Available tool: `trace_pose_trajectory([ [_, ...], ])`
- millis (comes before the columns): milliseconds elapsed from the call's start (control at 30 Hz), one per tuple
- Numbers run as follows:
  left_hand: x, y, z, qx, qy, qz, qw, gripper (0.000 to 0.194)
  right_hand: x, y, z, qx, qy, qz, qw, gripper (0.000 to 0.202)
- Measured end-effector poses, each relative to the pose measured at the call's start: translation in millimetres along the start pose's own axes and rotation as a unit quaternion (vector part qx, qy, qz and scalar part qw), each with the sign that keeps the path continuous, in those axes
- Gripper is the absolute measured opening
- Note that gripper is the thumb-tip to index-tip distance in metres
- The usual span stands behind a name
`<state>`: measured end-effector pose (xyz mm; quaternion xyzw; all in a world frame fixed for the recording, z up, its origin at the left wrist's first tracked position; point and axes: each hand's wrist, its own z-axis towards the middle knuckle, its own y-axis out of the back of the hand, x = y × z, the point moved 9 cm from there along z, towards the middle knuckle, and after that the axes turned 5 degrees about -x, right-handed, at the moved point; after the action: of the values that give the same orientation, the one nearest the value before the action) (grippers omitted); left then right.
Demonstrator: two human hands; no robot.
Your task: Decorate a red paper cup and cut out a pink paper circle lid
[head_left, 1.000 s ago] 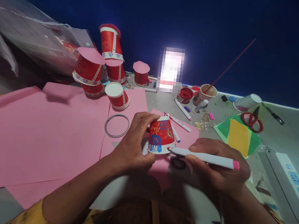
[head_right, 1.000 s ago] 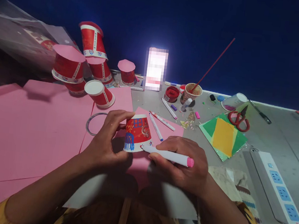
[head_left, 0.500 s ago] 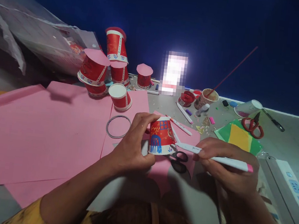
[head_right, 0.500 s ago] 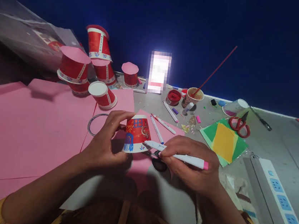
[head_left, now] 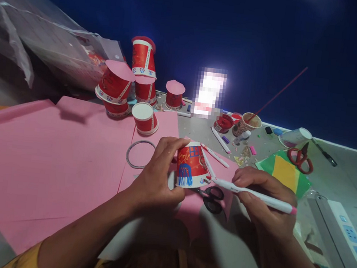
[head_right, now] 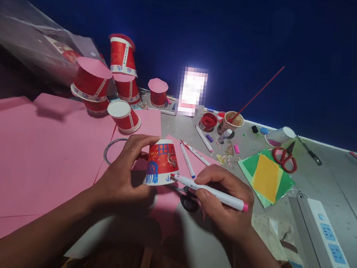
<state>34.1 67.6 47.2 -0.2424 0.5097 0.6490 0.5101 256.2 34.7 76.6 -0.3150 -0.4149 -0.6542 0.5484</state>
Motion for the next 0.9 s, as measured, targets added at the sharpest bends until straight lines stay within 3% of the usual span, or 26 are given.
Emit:
trace_pose_trajectory([
  [367, 1, -2.1, 0, 0.013, 0.004, -0.001, 1.000, 0.095, 18, -12, 7, 0.035, 0.076, -0.052, 0.995, 0.022],
  [900, 2, -3.4, 0, 0.016, 0.002, -0.003, 1.000, 0.096, 26, -15, 9, 0.048, 0.103, -0.066, 0.991, 0.023],
])
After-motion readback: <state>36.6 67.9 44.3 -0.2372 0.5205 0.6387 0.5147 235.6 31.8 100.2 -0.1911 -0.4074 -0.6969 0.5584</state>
